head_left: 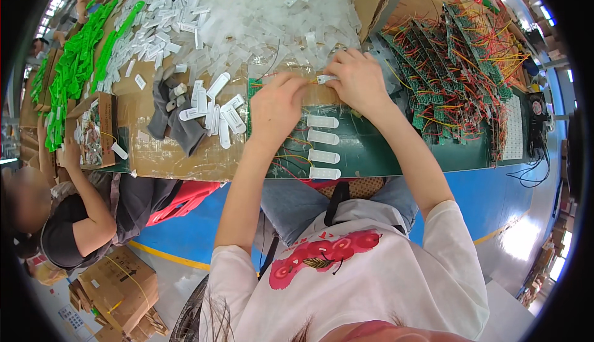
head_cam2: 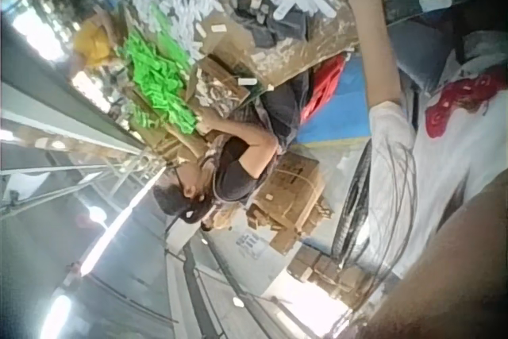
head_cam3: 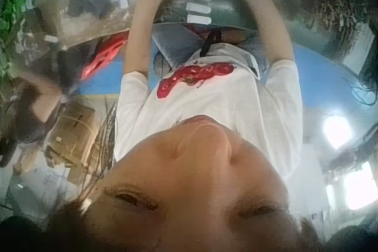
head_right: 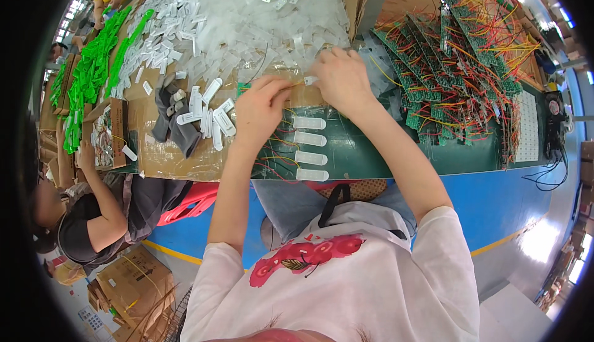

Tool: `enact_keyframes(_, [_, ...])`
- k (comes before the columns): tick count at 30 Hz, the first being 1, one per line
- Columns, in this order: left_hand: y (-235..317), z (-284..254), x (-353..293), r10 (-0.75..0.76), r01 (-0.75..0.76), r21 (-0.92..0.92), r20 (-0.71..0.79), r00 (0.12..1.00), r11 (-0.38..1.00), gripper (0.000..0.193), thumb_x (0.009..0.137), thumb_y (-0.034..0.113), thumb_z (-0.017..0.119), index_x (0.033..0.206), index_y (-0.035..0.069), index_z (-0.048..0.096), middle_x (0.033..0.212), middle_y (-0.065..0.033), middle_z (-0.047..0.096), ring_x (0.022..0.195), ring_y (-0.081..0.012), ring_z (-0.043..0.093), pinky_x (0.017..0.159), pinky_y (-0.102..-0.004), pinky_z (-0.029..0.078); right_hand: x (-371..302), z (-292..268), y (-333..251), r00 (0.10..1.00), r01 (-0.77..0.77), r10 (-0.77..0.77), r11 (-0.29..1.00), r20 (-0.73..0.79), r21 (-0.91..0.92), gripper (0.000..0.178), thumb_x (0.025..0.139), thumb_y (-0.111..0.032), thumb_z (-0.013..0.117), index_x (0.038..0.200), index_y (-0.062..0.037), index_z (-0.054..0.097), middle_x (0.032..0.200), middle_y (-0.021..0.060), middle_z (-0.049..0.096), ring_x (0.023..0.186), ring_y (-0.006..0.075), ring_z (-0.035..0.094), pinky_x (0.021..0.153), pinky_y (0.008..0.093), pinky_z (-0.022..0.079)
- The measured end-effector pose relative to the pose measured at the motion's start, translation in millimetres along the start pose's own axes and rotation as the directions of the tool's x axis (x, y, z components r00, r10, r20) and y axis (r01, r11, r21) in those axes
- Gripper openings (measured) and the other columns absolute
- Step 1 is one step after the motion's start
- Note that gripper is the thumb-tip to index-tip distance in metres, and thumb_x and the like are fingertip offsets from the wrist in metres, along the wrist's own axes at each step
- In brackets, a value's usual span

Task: Assembling electronic components by attaching plastic housings to LED strips and using a small hammer to secure them.

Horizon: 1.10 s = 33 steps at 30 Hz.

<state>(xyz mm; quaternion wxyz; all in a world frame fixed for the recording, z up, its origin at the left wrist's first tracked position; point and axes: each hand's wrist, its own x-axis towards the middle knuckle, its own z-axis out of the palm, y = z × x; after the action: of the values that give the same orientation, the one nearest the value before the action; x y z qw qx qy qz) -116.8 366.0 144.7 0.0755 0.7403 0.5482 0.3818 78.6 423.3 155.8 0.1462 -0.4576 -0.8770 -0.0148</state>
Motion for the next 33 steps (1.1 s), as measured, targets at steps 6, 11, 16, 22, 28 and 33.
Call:
enact_keyframes(6, [2.8,38.3,7.7,-0.178,0.164,0.137,0.102,0.979,0.977,0.011,0.086,0.021,0.071,0.093,0.013,0.074,0.092,-0.0065,0.068,0.081,-0.0310,0.069,0.068,-0.0423,0.054,39.2,-9.0,0.8,0.997,-0.032,0.043,0.983,-0.056,0.180,0.014,0.082,-0.025,0.075,0.091,-0.0145,0.078,0.095,0.0015,0.069,0.094,0.0245,0.066,0.079,0.0387,0.050])
enact_keyframes(11, [-4.3,50.5,4.4,-0.210,0.178,0.160,0.208,0.955,0.971,0.030,0.089,0.024,0.067,0.108,0.002,0.069,0.112,-0.0193,0.068,0.094,-0.0373,0.068,0.076,-0.0463,0.054,82.5,-3.3,-50.0,0.958,0.264,-0.287,0.850,-0.021,0.456,0.018,0.083,-0.024,0.073,0.097,-0.0138,0.075,0.101,0.0028,0.068,0.095,0.0285,0.067,0.079,0.0411,0.055])
enact_keyframes(16, [-36.3,89.5,-11.7,-0.016,0.017,0.087,-0.012,1.000,0.996,0.022,0.085,0.025,0.063,0.098,0.007,0.061,0.101,-0.0145,0.063,0.092,-0.0323,0.059,0.078,-0.0456,0.046,101.4,14.7,-128.7,0.825,0.495,-0.550,0.814,0.131,0.303,0.040,0.071,-0.042,0.083,0.101,-0.0159,0.075,0.100,0.0074,0.068,0.096,0.0307,0.068,0.081,0.0443,0.054])
enact_keyframes(22, [-56.3,167.1,-9.4,0.067,-0.059,0.037,-0.261,0.963,0.998,0.024,0.089,0.030,0.055,0.088,0.007,0.050,0.090,-0.0114,0.052,0.086,-0.0272,0.050,0.083,-0.0400,0.047,98.1,30.3,-127.7,0.887,0.371,-0.447,0.836,0.111,0.405,0.039,0.068,-0.026,0.085,0.102,-0.0123,0.069,0.101,0.0125,0.071,0.095,0.0349,0.069,0.080,0.0456,0.054])
enact_keyframes(28, [-38.8,144.5,5.9,0.012,0.005,0.133,-0.125,0.992,0.991,0.020,0.089,0.023,0.057,0.103,0.009,0.058,0.106,-0.0113,0.059,0.109,-0.0263,0.057,0.100,-0.0391,0.046,101.5,21.4,-109.7,0.941,0.177,-0.322,0.729,0.103,0.662,0.025,0.082,-0.011,0.078,0.098,-0.0059,0.060,0.087,0.0106,0.068,0.079,0.0288,0.065,0.074,0.0370,0.052])
enact_keyframes(33, [-30.8,91.1,-1.6,-0.071,0.062,-0.112,-0.077,0.995,0.992,0.023,0.079,0.015,0.069,0.099,0.005,0.066,0.100,-0.0174,0.070,0.097,-0.0359,0.068,0.083,-0.0457,0.054,76.0,-20.7,-81.2,0.991,0.085,-0.131,0.643,0.000,0.761,0.024,0.090,-0.009,0.073,0.082,-0.0036,0.050,0.077,0.0002,0.055,0.073,0.0094,0.048,0.064,0.0274,0.042])
